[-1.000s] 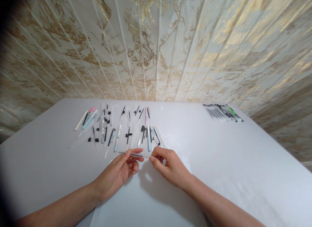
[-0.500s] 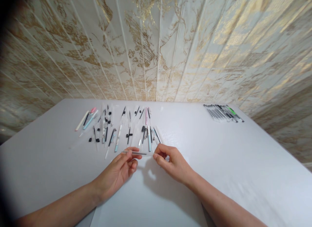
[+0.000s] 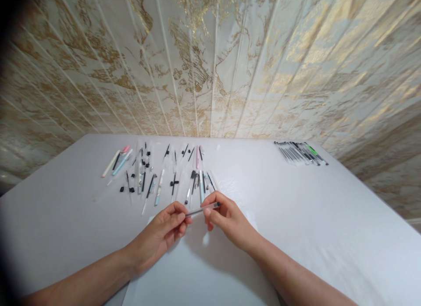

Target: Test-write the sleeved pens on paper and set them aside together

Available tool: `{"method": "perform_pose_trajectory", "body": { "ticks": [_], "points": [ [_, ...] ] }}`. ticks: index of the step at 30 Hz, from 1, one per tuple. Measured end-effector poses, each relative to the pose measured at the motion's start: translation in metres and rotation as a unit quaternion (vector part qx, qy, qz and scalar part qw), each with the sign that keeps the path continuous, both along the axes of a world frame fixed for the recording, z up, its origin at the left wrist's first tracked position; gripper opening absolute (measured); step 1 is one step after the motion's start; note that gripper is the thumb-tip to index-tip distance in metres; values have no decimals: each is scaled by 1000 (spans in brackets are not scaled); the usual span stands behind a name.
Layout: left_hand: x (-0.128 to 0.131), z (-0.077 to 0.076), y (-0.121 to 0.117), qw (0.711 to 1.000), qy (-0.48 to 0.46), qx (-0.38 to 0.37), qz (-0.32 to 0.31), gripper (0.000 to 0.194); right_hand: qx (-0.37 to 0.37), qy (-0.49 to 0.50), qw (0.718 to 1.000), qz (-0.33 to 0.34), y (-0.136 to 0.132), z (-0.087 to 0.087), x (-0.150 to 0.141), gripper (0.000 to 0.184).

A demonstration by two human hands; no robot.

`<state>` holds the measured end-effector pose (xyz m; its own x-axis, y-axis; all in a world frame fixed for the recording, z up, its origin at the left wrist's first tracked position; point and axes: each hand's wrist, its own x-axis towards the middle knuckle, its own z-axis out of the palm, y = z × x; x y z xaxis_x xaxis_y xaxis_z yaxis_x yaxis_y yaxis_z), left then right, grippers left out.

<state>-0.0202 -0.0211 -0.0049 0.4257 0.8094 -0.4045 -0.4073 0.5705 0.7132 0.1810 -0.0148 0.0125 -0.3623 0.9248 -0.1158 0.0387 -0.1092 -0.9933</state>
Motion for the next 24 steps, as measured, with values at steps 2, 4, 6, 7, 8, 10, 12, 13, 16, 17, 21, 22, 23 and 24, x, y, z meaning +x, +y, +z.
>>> {"method": "perform_pose_trajectory", "body": {
  "ticks": [2, 4, 6, 7, 8, 10, 12, 13, 16, 17, 21, 22, 23, 24],
  "points": [
    [0, -1, -2, 1000, 13, 25, -10, 17, -27, 40, 999, 25, -4, -2, -6, 33],
    [0, -3, -3, 999, 22, 46, -18, 17, -41, 60, 996, 46, -8, -4, -10, 32],
    [1, -3, -3, 998, 19, 58, -20, 20, -47, 75, 995, 43, -9, -5, -12, 28],
    [1, -3, -3, 998, 14, 61, -18, 23, -51, 87, 995, 29, -8, -6, -11, 26],
    [1, -3, -3, 998, 10, 64, -15, 27, -58, 104, 993, 9, -7, -6, -10, 24],
    [1, -3, -4, 996, 13, 81, -18, 32, -75, 151, 985, -42, -2, -6, -6, 22],
    [0, -4, -6, 990, 44, 121, -50, 28, -83, 183, 975, -91, 4, -5, 0, 21],
    [0, -4, -8, 984, 67, 148, -76, 25, -81, 189, 972, -109, 7, -5, 3, 21],
    [-1, -5, -14, 941, 150, 256, -160, 18, -67, 180, 972, -135, 14, -3, 9, 27],
    [-1, -5, -16, 920, 172, 300, -183, 16, -65, 171, 973, -137, 15, -2, 9, 28],
    [0, -1, -21, 819, 219, 461, -263, 17, -46, 144, 972, -182, 18, 3, 9, 19],
    [0, 0, -22, 799, 225, 485, -276, 19, -32, 142, 969, -200, 18, 6, 10, 17],
    [1, 2, -22, 783, 232, 501, -286, 20, -18, 142, 966, -216, 18, 9, 10, 18],
    [1, 2, -22, 773, 237, 512, -291, 21, -8, 142, 964, -226, 18, 12, 12, 19]
  ]
}}
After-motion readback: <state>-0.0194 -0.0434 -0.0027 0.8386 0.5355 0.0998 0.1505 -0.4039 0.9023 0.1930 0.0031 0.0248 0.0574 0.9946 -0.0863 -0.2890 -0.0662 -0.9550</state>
